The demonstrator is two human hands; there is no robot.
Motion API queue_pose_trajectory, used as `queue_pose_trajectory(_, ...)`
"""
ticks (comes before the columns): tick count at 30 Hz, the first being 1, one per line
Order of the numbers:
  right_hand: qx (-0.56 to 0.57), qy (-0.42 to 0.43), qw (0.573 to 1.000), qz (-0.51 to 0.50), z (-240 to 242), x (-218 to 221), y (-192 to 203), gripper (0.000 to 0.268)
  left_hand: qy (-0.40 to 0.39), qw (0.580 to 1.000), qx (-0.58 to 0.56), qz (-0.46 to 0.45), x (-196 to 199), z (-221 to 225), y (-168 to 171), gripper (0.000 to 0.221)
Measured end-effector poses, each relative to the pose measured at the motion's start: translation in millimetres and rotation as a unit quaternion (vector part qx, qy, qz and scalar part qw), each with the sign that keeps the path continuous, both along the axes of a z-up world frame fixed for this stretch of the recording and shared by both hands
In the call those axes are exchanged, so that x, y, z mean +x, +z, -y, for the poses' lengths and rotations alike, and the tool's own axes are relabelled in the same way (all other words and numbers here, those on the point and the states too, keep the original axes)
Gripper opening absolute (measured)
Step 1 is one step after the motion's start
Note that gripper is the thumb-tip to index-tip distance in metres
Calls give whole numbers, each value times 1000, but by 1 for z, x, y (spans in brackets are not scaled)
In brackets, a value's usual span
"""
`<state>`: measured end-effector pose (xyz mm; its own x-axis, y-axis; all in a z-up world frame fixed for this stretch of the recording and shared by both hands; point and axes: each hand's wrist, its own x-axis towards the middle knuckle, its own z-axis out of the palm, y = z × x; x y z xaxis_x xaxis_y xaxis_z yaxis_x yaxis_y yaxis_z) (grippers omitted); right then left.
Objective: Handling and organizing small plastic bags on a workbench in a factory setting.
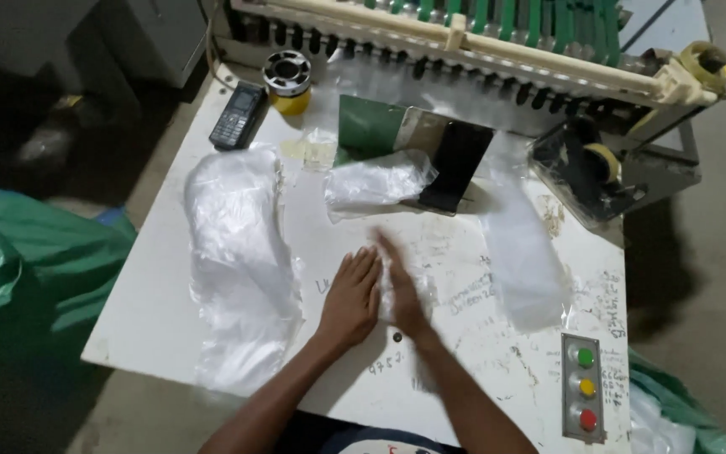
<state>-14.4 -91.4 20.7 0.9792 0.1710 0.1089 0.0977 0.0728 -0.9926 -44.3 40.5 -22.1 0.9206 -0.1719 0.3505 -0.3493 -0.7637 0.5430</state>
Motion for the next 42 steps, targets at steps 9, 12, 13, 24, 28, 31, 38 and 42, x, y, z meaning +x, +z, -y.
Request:
queue_pose_trajectory(9,-479,80,834,261,35,4,-33,71,47,987,149,-37,-12,4,-18,60)
queue_pose_trajectory(12,-373,140,902,168,125,33,-75,71,72,988,138,7,-12,3,-16,57)
queue_pose_trajectory(13,-328,19,940,93,168,51,-91,55,108,986,124,19,-7,0,-20,58)
queue_pose_trajectory(24,-600,-178,768,-133,224,116,23,94,161,971,-112,139,-18,31,43,54)
queue_pose_trajectory(28,-517,-163,825,-160,227,112,-3,73,137,961,-175,166,-21,50,34,50)
queue_pose_trajectory(31,-429,-141,875,-175,227,78,-5,59,78,948,-303,54,-27,70,51,60)
queue_pose_trajectory(38,100,-91,841,-524,153,-57,72,48,48,646,-540,-538,-33,110,101,94)
queue_pose_trajectory(42,77,-53,870,-485,166,-65,62,36,68,710,-479,-511,-14,118,45,66)
